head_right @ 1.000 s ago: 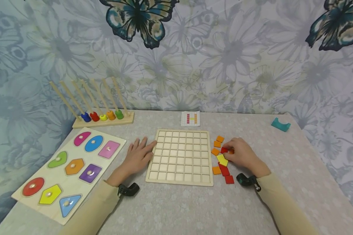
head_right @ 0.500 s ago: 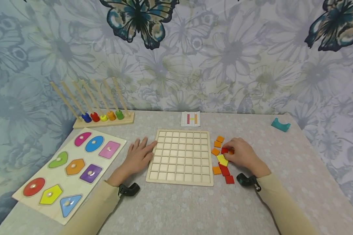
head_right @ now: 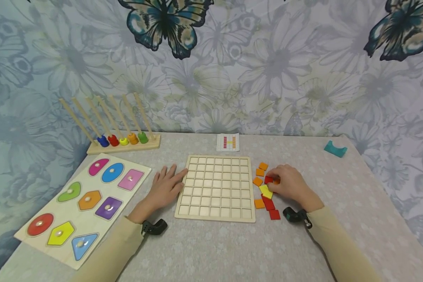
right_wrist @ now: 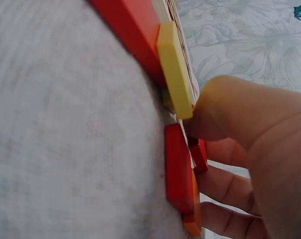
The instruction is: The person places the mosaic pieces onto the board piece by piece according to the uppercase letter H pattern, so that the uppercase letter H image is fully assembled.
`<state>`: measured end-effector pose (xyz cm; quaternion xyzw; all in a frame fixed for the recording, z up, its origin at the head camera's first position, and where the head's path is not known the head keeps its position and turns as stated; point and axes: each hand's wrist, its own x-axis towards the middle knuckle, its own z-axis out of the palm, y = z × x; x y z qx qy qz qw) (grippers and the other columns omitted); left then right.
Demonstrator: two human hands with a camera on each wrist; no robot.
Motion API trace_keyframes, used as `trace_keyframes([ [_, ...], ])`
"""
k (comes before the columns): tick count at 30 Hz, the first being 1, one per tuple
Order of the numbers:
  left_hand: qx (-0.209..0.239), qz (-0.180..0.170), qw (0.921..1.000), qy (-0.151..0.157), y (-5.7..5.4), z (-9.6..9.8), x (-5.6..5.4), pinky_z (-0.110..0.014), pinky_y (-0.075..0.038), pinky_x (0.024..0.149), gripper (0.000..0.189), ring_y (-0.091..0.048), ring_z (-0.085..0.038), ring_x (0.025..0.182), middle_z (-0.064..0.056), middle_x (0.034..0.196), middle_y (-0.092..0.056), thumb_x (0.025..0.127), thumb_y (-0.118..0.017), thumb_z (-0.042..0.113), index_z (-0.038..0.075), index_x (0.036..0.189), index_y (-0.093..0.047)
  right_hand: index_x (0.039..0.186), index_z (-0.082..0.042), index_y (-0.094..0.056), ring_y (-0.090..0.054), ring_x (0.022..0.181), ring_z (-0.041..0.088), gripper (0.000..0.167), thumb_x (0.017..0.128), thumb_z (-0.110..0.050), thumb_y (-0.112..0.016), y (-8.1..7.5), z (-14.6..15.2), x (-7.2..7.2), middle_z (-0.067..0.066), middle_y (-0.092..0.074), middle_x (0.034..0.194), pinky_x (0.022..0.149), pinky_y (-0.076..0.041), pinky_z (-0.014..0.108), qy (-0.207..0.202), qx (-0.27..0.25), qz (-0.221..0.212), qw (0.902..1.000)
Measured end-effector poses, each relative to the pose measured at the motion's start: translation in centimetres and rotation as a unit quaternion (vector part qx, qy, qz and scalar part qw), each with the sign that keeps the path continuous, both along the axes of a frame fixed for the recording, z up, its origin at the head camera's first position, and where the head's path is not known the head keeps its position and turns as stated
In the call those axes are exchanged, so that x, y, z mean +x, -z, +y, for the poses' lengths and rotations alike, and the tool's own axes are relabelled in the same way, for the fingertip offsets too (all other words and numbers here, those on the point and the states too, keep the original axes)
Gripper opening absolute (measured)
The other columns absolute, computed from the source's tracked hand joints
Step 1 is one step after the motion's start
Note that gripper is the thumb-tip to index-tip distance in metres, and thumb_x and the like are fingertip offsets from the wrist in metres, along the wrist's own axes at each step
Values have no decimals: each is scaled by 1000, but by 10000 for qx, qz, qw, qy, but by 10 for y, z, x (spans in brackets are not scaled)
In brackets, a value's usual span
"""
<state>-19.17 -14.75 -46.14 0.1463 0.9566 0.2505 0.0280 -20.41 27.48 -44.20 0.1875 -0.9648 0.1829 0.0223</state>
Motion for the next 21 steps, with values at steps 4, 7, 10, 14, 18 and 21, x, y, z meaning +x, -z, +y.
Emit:
trace_keyframes([
  [4, -4, -15, 10000, 7, -1, 0, 0, -72, -7, 121, 52, -6, -54, 155, -27, 167, -21, 106, -43, 30, 18, 157, -44, 98, -8, -78, -51, 75, 15, 17, 83, -16, -76, 0, 1, -2, 2, -69, 85, 68, -43, 31, -11, -13, -3, 10000],
  [7, -28, -27, 10000, 15, -2, 0, 0, -72, -7, 121, 52, -5, -53, 155, -26, 168, -20, 107, -42, 30, 18, 157, -43, 98, -8, -78, -51, 74, 16, 17, 84, -17, -75, -3, 1, -4, 2, -69, 85, 67, -43, 31, 28, -15, -41, 10000],
  [10, -19, -33, 10000, 17, -3, -1, 0, -72, -7, 121, 52, -5, -53, 156, -26, 168, -20, 107, -42, 30, 18, 157, -43, 101, -6, -77, -53, 76, 18, 21, 84, -18, -76, -6, -1, -5, 5, -70, 88, 69, -46, 33, 45, -27, -54, 10000],
  [14, 2, -51, 10000, 4, -4, -1, 0, -72, -7, 121, 52, -5, -53, 156, -26, 168, -20, 107, -43, 30, 18, 157, -43, 106, -3, -76, -60, 82, 21, 27, 84, -20, -76, -10, -5, -8, 8, -72, 94, 75, -54, 41, 39, -94, -17, 9999],
  [18, 25, -75, 10000, 10, -3, -1, 1, -71, -6, 122, 52, -5, -53, 156, -26, 168, -19, 107, -42, 31, 18, 157, -43, 109, -2, -76, -63, 85, 24, 29, 85, -19, -76, -16, -14, -12, 10, -72, 95, 79, -56, 46, -153, -219, 81, 9996],
  [21, 22, -98, 9999, 18, -2, -1, 1, -71, -6, 122, 52, -4, -53, 156, -25, 168, -19, 107, -42, 32, 19, 157, -43, 108, -1, -76, -63, 85, 25, 26, 86, -15, -76, -21, -25, -17, 10, -72, 94, 79, -55, 46, -405, -328, 171, 9985],
])
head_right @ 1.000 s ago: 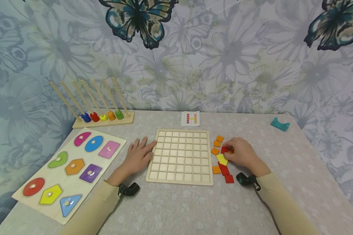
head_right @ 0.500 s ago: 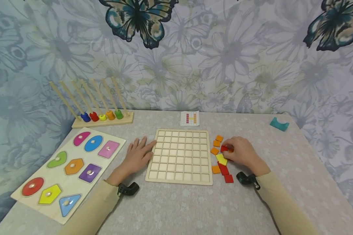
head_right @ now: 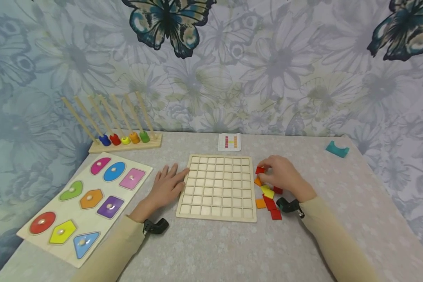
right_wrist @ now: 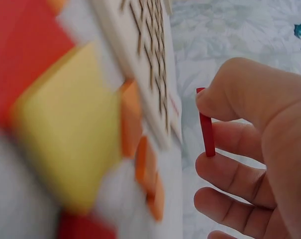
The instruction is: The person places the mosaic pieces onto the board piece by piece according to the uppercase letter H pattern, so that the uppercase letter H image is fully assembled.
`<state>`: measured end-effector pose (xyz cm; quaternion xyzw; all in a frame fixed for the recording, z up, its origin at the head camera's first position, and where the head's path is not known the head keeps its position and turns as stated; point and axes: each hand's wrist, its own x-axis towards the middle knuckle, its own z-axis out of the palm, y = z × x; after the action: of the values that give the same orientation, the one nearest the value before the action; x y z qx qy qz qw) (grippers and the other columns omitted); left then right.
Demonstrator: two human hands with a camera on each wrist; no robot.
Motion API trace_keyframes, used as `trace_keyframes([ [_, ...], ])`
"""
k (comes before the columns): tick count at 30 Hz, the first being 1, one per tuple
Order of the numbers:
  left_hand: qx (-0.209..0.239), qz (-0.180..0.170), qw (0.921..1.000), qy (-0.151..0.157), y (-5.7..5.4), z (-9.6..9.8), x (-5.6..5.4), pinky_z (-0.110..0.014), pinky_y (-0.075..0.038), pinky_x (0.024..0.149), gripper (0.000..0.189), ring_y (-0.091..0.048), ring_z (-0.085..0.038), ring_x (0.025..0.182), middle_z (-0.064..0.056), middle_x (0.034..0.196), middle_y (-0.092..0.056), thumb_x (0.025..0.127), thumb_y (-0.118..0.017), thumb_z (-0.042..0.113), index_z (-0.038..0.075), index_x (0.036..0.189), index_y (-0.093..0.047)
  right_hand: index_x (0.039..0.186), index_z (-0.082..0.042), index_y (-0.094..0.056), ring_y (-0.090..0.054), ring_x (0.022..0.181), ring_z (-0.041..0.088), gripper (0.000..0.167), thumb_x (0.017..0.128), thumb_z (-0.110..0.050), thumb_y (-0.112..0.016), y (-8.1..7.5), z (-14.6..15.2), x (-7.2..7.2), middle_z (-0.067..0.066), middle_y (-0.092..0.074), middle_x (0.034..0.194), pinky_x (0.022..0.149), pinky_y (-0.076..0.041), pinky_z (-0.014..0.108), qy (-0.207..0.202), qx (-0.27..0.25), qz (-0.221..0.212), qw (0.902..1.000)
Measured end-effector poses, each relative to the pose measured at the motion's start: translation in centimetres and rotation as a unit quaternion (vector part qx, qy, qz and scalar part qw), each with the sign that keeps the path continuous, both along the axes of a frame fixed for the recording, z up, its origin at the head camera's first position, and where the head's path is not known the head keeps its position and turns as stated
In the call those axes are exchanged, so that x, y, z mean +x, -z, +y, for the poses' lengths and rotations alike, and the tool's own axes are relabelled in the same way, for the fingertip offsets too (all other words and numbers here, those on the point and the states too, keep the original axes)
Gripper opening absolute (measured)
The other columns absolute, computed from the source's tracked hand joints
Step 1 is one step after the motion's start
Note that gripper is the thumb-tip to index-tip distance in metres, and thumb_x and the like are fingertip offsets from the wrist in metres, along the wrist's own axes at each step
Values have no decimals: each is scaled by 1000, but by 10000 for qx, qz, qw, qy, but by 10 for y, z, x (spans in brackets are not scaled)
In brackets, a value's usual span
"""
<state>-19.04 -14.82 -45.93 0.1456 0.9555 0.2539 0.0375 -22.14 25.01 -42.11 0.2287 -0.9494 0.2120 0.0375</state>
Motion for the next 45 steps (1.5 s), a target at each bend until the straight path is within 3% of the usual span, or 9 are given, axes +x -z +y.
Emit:
trace_keyframes([
  [16, 45, 0, 10000, 5, 0, 5, 1, -70, -5, 122, 52, -4, -51, 157, -24, 169, -19, 107, -42, 32, 21, 158, -42, 106, -2, -77, -67, 93, 28, 27, 87, -19, -80, -5, -48, -28, 11, -74, 100, 85, -56, 46, -471, -294, -91, 9984],
  [25, 58, 11, 10000, 7, -1, 4, 1, -70, -6, 122, 51, -5, -51, 157, -24, 169, -19, 107, -42, 32, 21, 158, -43, 109, -3, -77, -68, 95, 29, 28, 87, -20, -80, -6, -69, -36, 12, -75, 105, 87, -55, 46, -621, -546, -326, 9960],
  [45, 21, 44, 10000, -8, 0, 0, 0, -70, -6, 122, 52, -6, -51, 156, -24, 168, -21, 107, -42, 31, 21, 157, -43, 111, -3, -77, -69, 103, 28, 31, 87, -23, -79, -1, -104, -53, 11, -76, 109, 92, -56, 45, -917, -463, -317, 9942],
])
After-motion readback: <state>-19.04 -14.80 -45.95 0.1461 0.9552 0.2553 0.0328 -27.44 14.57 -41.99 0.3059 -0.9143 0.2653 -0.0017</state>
